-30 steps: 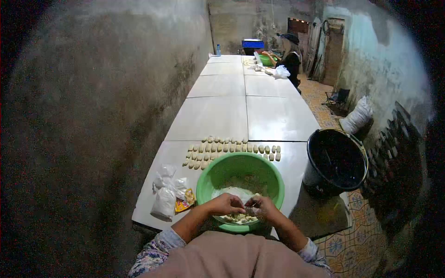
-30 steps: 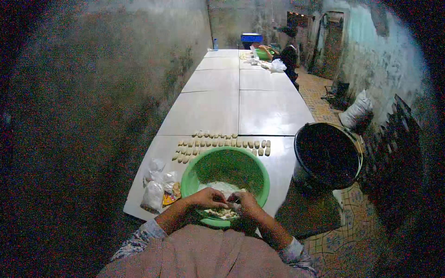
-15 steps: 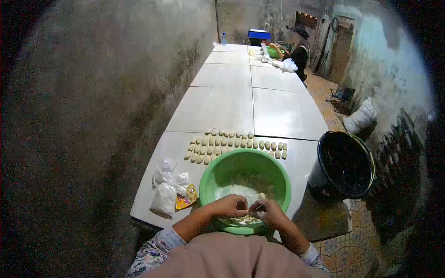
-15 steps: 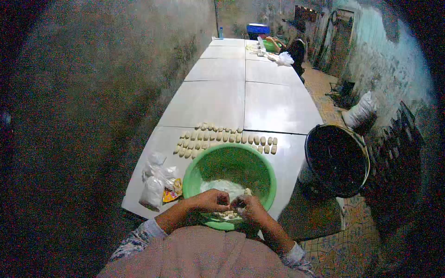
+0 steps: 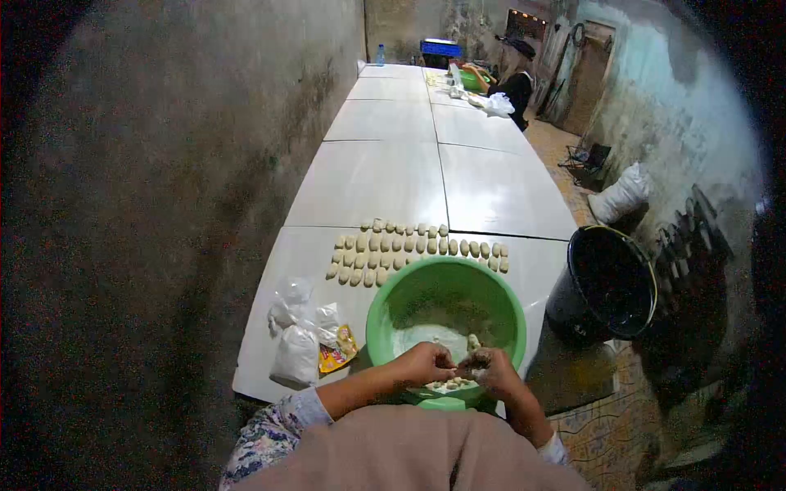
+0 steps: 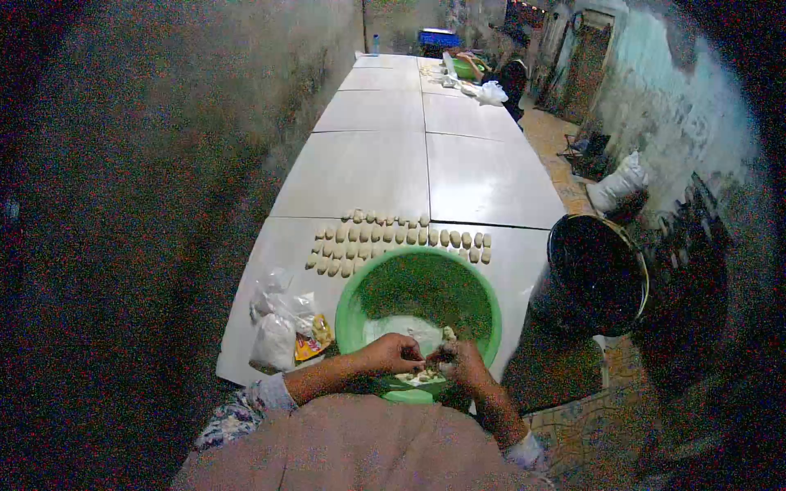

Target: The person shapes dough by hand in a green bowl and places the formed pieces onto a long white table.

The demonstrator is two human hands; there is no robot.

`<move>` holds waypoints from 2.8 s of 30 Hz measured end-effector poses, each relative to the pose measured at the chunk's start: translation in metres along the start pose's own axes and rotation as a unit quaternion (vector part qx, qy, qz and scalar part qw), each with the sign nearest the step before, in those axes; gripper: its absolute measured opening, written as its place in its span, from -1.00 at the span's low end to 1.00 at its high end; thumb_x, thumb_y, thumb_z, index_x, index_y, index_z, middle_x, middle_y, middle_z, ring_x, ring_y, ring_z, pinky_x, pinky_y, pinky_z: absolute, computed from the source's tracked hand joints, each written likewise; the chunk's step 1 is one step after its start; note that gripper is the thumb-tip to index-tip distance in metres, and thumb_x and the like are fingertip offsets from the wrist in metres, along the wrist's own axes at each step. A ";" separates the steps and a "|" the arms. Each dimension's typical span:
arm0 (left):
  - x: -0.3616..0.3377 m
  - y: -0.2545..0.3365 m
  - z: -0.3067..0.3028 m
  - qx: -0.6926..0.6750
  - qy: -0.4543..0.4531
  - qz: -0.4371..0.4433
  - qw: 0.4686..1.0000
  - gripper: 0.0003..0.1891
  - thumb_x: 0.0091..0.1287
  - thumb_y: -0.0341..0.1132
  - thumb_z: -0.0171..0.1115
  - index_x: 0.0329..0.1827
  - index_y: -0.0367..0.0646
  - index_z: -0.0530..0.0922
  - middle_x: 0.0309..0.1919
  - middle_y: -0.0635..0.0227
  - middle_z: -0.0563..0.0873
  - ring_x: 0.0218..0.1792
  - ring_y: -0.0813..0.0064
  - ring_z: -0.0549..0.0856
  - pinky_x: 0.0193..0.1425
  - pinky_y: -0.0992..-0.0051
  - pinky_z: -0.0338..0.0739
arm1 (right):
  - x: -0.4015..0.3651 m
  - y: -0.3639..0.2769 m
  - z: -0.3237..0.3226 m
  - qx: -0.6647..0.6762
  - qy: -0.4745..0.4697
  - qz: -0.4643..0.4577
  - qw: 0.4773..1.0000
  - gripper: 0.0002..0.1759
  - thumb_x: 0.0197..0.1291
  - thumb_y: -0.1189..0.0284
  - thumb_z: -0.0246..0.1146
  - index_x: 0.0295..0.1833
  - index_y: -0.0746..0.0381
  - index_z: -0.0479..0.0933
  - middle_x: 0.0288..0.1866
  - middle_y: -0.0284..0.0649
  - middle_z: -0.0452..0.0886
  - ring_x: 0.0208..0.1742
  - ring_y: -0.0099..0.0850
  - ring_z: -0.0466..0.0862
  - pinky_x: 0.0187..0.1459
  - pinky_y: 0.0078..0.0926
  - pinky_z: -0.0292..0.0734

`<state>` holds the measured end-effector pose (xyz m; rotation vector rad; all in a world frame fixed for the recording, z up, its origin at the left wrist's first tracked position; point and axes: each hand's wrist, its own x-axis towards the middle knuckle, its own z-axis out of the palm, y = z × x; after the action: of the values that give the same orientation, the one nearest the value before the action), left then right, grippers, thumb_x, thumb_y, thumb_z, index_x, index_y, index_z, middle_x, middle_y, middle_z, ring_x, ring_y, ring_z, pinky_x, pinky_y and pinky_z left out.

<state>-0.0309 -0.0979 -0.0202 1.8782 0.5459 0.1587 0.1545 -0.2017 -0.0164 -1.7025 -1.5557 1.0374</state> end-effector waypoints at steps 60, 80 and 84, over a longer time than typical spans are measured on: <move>0.168 -0.235 -0.337 0.087 0.346 -0.190 0.915 -0.86 -0.02 -0.42 0.40 -0.37 -0.14 0.67 -0.47 0.31 0.73 -0.43 0.51 0.70 -0.36 0.50 0.61 | -0.005 -0.080 -0.001 -0.138 -0.177 0.083 0.971 -0.65 0.26 0.23 0.14 -0.03 0.27 0.56 -0.16 0.00 0.62 -0.10 -0.05 0.59 -0.03 -0.16 0.45; 0.015 0.009 -0.064 0.208 -0.046 0.071 0.974 -0.60 0.27 -0.13 0.24 0.05 -0.21 0.54 -0.09 0.10 0.64 -0.03 0.19 0.61 0.03 0.26 0.51 | -0.006 -0.065 0.006 -0.170 -0.153 -0.010 0.974 -0.66 0.22 0.22 0.16 -0.13 0.30 0.58 -0.22 0.03 0.62 -0.20 -0.03 0.60 -0.10 -0.16 0.47; 0.019 -0.022 -0.023 0.341 -0.099 0.032 0.934 -0.60 0.25 -0.26 0.22 0.12 -0.24 0.48 0.02 -0.03 0.47 -0.09 -0.05 0.57 0.01 0.17 0.48 | -0.007 -0.053 0.006 -0.171 -0.202 -0.022 0.964 -0.65 0.16 0.27 0.22 -0.06 0.31 0.57 -0.21 0.04 0.62 -0.19 -0.02 0.61 -0.09 -0.16 0.48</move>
<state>-0.0295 -0.0636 -0.0349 2.5526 0.4271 -0.2066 0.1221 -0.2025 0.0263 -1.7397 -2.1270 1.2011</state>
